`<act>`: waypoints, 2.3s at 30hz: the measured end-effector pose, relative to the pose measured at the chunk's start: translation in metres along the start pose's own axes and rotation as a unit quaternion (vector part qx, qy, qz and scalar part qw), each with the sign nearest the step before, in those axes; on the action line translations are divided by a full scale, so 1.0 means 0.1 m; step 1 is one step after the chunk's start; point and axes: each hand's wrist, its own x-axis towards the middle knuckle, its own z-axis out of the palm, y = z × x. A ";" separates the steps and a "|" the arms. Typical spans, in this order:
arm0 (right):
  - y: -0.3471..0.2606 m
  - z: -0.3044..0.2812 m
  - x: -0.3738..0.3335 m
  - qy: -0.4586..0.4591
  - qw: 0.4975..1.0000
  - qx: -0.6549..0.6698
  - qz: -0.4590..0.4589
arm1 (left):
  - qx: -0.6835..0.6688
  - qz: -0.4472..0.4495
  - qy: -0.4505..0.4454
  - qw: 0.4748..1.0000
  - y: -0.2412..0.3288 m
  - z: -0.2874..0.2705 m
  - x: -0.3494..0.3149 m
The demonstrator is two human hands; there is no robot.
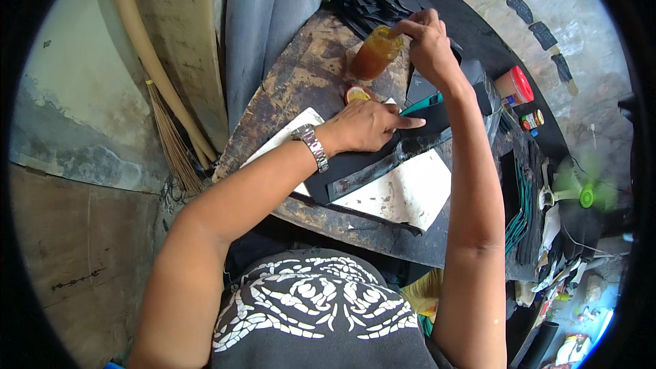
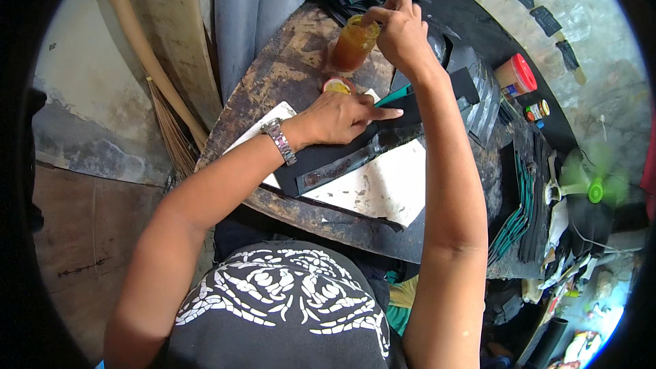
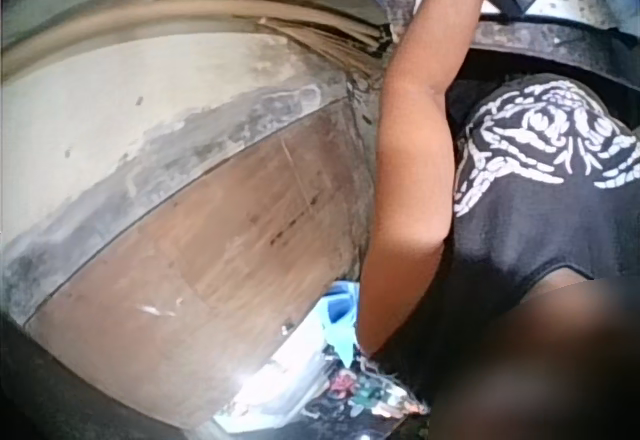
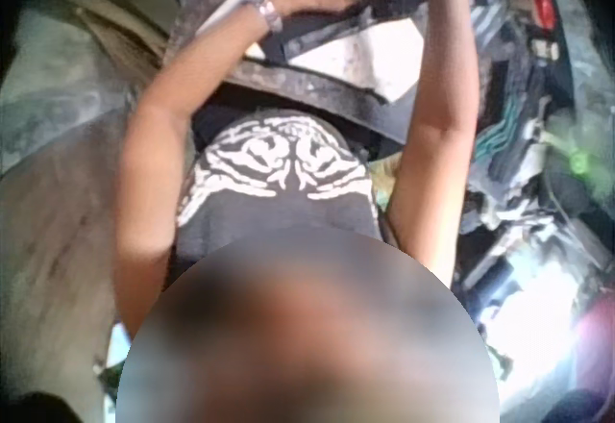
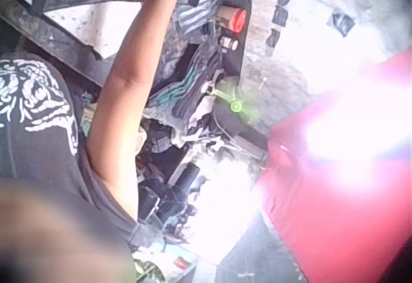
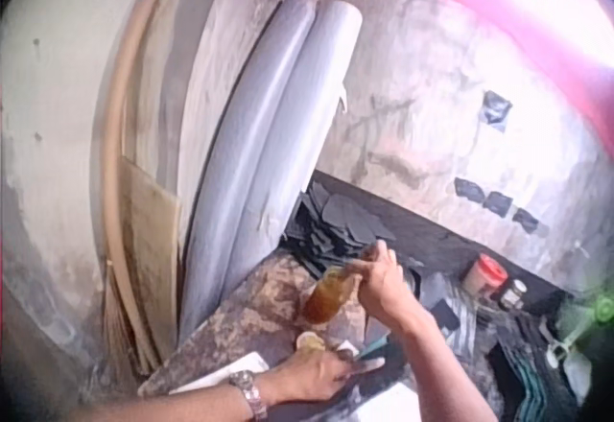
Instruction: The person repeatedly applies a yellowish substance from a small container onto the edges of black material pieces using a small applicator. They handle each piece, apply the substance along the edges, and place it back on the table.
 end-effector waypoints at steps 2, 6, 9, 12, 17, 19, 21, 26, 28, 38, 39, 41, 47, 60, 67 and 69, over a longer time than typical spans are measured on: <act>-0.03 -0.12 -0.08 -0.003 1.000 0.016 -0.008 | 0.028 0.010 -0.014 0.999 -0.01 0.01 0.01; -0.37 -0.54 -0.58 -0.037 0.993 0.109 0.024 | 0.013 0.023 0.029 0.999 0.01 0.01 0.01; -0.90 -0.64 -1.33 -0.008 0.975 0.214 0.066 | -0.047 0.003 0.039 0.998 0.00 0.00 0.00; -1.29 -0.46 -2.02 -0.096 0.936 0.291 0.171 | -0.044 0.029 0.078 0.996 0.00 0.02 -0.01; -1.49 -0.18 -2.42 -0.079 0.962 0.191 0.176 | -0.046 0.017 0.066 0.997 -0.01 0.05 -0.02; -1.57 -0.18 -2.43 -0.103 0.971 0.158 0.150 | -0.043 0.010 0.052 0.998 -0.01 0.04 -0.01; -1.64 -0.22 -2.42 -0.134 0.977 0.137 0.089 | -0.046 0.013 0.052 0.997 0.00 0.03 -0.01; -1.56 -0.22 -2.35 -0.071 0.949 0.287 0.105 | -0.031 0.012 0.052 0.998 0.02 0.01 -0.02; -1.55 -0.17 -2.33 -0.061 0.959 0.224 0.160 | -0.031 0.004 0.051 0.998 0.02 0.01 -0.03; -1.49 -0.19 -2.25 -0.141 0.986 0.085 -0.015 | -0.040 0.017 0.056 0.998 0.01 0.02 -0.02; -1.47 -0.20 -2.24 -0.158 0.985 0.065 -0.027 | -0.038 0.014 0.052 0.998 0.01 0.02 -0.03; -1.42 -0.24 -2.21 -0.157 0.981 0.103 -0.055 | -0.032 0.010 0.045 0.998 0.03 0.01 -0.03; -1.30 -0.26 -2.21 -0.136 0.968 0.194 -0.082 | -0.019 0.004 0.026 0.999 0.07 -0.02 -0.04; -1.29 -0.19 -2.26 -0.059 0.994 0.087 -0.009 | 0.007 0.030 0.049 0.998 0.09 0.00 -0.05; -1.06 -0.44 -2.23 0.077 0.957 0.277 0.043 | -0.098 0.026 0.110 0.989 0.19 -0.20 -0.01; -0.79 -0.52 -2.01 0.278 0.926 0.244 0.081 | -0.228 -0.041 0.130 0.964 0.25 -0.47 -0.05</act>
